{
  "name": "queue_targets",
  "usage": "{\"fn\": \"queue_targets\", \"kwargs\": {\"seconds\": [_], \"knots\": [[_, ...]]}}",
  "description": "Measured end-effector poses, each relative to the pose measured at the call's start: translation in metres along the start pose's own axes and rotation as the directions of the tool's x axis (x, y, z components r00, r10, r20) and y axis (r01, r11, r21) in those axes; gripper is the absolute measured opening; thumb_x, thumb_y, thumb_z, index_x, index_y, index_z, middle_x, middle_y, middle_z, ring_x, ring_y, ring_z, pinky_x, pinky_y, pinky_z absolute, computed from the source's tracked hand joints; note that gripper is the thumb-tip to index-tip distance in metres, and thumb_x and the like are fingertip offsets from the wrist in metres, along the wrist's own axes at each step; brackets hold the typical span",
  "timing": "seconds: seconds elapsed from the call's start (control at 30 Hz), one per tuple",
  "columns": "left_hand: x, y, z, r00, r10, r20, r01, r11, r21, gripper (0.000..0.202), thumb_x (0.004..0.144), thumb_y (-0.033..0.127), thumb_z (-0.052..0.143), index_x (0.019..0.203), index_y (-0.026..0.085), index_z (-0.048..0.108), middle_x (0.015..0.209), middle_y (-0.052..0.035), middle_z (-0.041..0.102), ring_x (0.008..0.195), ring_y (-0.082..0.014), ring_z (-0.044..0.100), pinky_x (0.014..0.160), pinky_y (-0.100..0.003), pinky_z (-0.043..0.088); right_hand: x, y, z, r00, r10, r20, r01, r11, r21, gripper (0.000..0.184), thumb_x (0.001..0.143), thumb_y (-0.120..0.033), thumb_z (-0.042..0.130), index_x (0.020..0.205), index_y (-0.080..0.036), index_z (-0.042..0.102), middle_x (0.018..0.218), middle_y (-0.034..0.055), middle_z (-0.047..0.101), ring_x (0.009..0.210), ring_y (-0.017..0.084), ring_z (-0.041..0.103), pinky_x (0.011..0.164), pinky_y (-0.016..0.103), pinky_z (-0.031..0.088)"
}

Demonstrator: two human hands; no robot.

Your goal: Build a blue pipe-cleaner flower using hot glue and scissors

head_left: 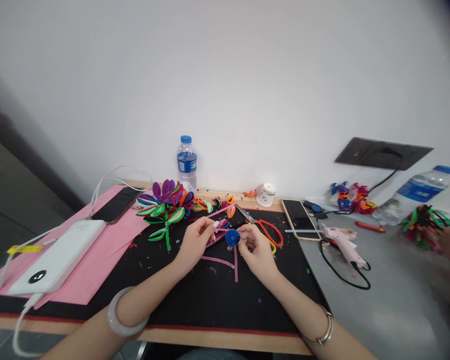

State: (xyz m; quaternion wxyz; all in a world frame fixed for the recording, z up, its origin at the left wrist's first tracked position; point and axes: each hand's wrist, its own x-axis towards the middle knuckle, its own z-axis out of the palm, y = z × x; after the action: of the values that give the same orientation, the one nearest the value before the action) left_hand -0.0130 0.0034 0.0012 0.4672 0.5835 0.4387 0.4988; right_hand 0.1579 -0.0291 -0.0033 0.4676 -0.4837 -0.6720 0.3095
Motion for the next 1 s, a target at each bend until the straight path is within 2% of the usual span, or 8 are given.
{"fn": "queue_targets", "kwargs": {"seconds": [0.17,0.3,0.47,0.73,0.87,1.0], "knots": [[-0.0008,0.0011,-0.0001,1.000,0.008,0.000,-0.008,1.000,-0.021,0.029,0.080,0.039,0.048,0.061,0.017,0.046,0.051,0.0033,0.050,0.049,-0.0097,0.045,0.054,-0.022,0.038,-0.0004,0.0000,-0.0003,1.000,-0.003,0.001,0.003,1.000,0.001,0.017,0.078,-0.014,0.045,0.093,-0.021,0.046,0.069,-0.0012,0.053,0.058,0.012,0.052,0.055,0.023,0.043],[0.0005,-0.0008,0.0003,1.000,0.016,0.010,-0.016,0.999,-0.036,0.027,0.080,0.038,0.049,0.065,0.016,0.055,0.054,0.0014,0.054,0.052,-0.0111,0.050,0.057,-0.023,0.041,-0.0001,0.0001,-0.0006,1.000,-0.002,0.008,0.003,1.000,-0.002,0.018,0.078,-0.013,0.045,0.094,-0.021,0.045,0.070,-0.0011,0.053,0.059,0.012,0.052,0.056,0.023,0.043],[0.0022,-0.0017,0.0007,1.000,-0.024,0.001,0.024,0.997,-0.075,0.021,0.075,0.033,0.056,0.079,0.014,0.065,0.067,-0.0033,0.066,0.065,-0.0155,0.060,0.065,-0.027,0.047,0.0004,-0.0003,-0.0004,1.000,0.001,0.004,-0.001,1.000,-0.004,0.018,0.077,-0.013,0.045,0.094,-0.021,0.046,0.070,-0.0012,0.054,0.058,0.012,0.052,0.055,0.023,0.043],[0.0001,-0.0001,0.0018,0.994,-0.105,0.007,0.105,0.986,-0.128,0.015,0.066,0.027,0.066,0.074,0.014,0.068,0.069,-0.0048,0.070,0.069,-0.0185,0.065,0.070,-0.030,0.050,-0.0001,-0.0015,-0.0002,1.000,0.008,-0.004,-0.008,1.000,-0.008,0.017,0.077,-0.014,0.046,0.093,-0.021,0.047,0.069,-0.0008,0.056,0.059,0.012,0.054,0.055,0.023,0.044],[0.0001,-0.0021,0.0018,0.992,-0.127,0.027,0.129,0.975,-0.180,0.017,0.066,0.029,0.066,0.072,0.013,0.064,0.069,-0.0052,0.070,0.067,-0.0172,0.065,0.068,-0.028,0.050,-0.0001,-0.0010,0.0001,1.000,0.000,-0.011,0.000,1.000,-0.012,0.017,0.077,-0.014,0.046,0.093,-0.021,0.047,0.069,-0.0007,0.056,0.059,0.012,0.055,0.055,0.023,0.045],[0.0004,-0.0009,0.0021,0.990,-0.133,0.034,0.137,0.973,-0.188,0.021,0.071,0.034,0.062,0.068,0.014,0.056,0.061,-0.0025,0.066,0.057,-0.0141,0.063,0.058,-0.025,0.049,0.0001,-0.0001,0.0001,1.000,0.002,-0.004,-0.002,1.000,-0.012,0.017,0.077,-0.015,0.046,0.093,-0.021,0.046,0.070,-0.0004,0.056,0.059,0.013,0.055,0.056,0.024,0.045]]}}
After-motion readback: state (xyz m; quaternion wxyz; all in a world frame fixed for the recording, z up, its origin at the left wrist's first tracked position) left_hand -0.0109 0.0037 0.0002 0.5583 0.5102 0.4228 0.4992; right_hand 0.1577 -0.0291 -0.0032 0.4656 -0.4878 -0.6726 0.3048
